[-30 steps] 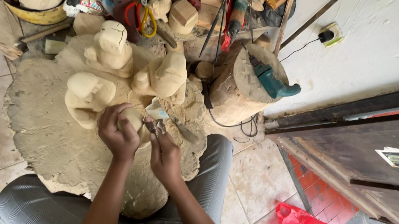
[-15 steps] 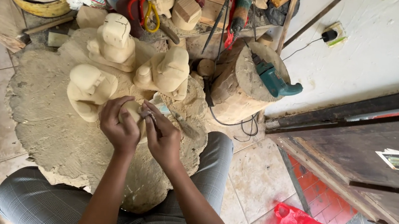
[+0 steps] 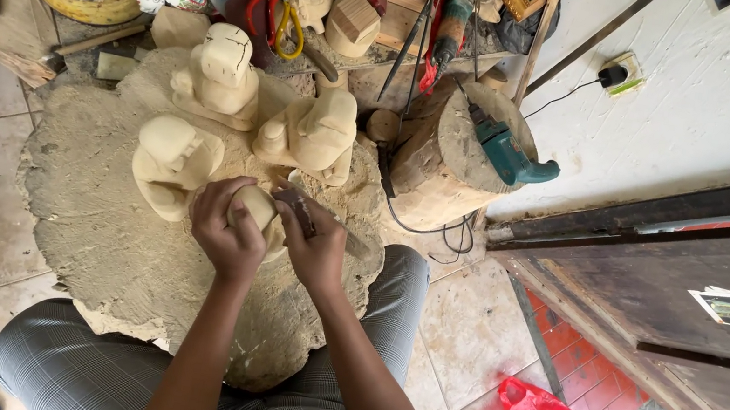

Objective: Sanding and refining a wooden sculpture of figures using a small abrasive tool

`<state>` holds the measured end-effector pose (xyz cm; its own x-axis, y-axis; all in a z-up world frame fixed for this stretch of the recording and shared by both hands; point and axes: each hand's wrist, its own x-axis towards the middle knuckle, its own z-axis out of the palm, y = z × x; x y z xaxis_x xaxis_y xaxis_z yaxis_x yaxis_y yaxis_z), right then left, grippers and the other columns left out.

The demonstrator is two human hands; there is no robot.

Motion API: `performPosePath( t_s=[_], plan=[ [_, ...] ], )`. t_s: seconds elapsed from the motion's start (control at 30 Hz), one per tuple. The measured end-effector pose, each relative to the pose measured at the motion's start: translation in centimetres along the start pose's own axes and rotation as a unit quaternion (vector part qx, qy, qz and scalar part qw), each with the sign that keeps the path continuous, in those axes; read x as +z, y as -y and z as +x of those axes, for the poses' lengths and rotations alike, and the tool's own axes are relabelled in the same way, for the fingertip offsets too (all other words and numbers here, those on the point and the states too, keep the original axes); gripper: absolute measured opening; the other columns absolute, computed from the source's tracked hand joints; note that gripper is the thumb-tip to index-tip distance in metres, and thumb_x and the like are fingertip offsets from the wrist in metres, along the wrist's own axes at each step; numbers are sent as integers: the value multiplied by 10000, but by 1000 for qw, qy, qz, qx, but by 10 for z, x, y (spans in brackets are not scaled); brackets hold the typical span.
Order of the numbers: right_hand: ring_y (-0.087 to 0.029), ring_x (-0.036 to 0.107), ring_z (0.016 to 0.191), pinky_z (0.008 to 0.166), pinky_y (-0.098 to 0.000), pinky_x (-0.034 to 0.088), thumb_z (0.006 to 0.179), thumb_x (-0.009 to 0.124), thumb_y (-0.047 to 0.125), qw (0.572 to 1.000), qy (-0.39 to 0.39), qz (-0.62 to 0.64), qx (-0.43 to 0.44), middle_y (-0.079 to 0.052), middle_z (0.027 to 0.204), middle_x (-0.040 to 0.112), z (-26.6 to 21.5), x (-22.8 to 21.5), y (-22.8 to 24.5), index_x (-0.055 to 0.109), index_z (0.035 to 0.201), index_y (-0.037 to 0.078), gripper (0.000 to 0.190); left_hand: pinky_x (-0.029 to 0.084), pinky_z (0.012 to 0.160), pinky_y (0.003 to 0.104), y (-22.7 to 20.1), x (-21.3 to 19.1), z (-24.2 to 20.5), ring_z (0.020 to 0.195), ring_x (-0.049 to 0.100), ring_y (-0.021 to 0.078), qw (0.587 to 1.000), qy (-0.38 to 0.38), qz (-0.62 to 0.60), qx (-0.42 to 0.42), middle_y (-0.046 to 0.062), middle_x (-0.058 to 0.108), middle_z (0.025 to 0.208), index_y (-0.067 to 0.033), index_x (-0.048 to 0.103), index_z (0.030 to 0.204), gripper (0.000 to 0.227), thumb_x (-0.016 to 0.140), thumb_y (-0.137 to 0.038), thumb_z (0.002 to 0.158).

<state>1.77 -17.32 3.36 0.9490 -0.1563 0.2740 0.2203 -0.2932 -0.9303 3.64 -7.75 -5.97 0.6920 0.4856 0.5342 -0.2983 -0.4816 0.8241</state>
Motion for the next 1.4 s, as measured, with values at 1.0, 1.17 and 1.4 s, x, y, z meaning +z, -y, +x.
performPosePath(
  t_s=[1.0,1.17,1.4],
  plan=[
    [-269,581,516,525,-323,459,1006,630,32,998,-35,-2,-55,-118,587,604,-52,20,-85,641,703,24,303,456,819,384,-5,0,2,808,673,248,999,-22,2,24,0,693,881,-165,802,1013,350,472,-186,898],
    [-218,589,524,536,-319,471,1024,602,44,997,-27,30,-59,-127,594,639,-2,14,28,670,747,-6,290,463,813,383,-5,3,5,805,681,243,999,-28,8,28,0,700,878,-156,808,1021,354,467,-217,947],
    [-352,677,572,546,-372,499,1012,606,31,996,-25,-21,-77,-170,650,681,-20,8,17,719,835,-26,218,456,809,394,-7,0,4,809,681,247,999,-18,3,33,14,693,868,-141,804,1011,357,467,-179,901]
  ],
)
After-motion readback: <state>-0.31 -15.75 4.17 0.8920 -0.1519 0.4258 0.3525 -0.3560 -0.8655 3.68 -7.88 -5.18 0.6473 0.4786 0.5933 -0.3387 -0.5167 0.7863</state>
